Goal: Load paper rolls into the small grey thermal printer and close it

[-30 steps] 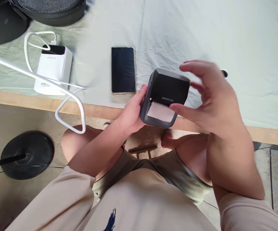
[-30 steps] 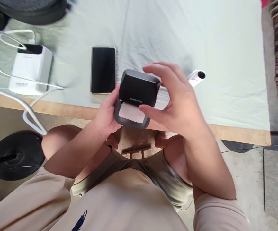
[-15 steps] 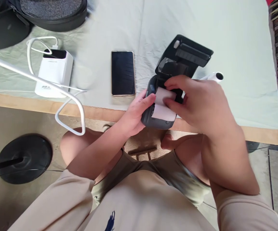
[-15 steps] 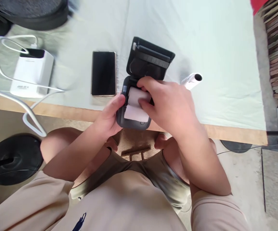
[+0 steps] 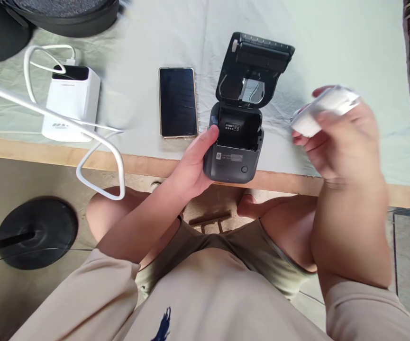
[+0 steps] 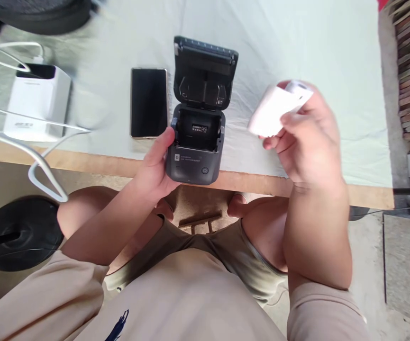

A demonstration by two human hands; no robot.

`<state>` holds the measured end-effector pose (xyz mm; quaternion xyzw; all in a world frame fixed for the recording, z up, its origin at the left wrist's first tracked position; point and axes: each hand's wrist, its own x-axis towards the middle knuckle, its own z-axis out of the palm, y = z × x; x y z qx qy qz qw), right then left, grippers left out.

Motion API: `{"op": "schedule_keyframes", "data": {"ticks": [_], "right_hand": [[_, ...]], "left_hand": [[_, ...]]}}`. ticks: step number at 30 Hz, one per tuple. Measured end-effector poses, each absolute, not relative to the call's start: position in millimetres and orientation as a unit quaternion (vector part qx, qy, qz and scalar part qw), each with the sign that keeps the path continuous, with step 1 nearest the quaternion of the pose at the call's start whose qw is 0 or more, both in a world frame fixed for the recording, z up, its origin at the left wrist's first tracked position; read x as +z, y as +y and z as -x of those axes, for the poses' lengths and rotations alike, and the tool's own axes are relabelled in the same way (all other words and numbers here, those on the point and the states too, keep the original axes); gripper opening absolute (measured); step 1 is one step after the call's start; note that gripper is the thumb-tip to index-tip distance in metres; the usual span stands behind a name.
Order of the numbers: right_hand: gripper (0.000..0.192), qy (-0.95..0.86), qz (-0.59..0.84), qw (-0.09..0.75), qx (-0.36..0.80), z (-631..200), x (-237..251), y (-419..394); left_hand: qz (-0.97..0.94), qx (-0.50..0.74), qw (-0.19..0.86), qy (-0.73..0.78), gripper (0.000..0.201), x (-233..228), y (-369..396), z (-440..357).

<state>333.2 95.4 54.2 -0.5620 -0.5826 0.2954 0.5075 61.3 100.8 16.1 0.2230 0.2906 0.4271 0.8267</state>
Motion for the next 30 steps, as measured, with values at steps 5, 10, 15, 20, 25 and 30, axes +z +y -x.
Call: {"op": "schedule_keyframes", "data": {"ticks": [5,10,15,20,25,30], "right_hand": [[0.038,-0.629,0.518,0.504,0.287,-342,-4,116],[0.038,-0.704,0.54,0.425,0.178,-325,-12,111],[0.049,-0.695,0.587,0.394,0.134,-326,2,102],[0.039,-0.621,0.667,0.412,-0.013,-359,19,106],[0.062,-0.599,0.733,0.312,0.082,-381,-7,130],[0.065,-0.595,0.698,0.393,0.073,-387,-26,142]], "left_hand": [[-0.232,0.43,0.823,0.29,0.028,17,101,-63],[-0.235,0.433,0.819,0.294,0.028,17,102,-65],[-0.216,0.442,0.816,0.303,0.025,22,103,-66],[-0.191,0.44,0.821,0.31,0.038,26,103,-64],[-0.18,0.444,0.817,0.321,0.034,26,104,-64],[-0.178,0.449,0.811,0.331,0.029,26,104,-66]]}}
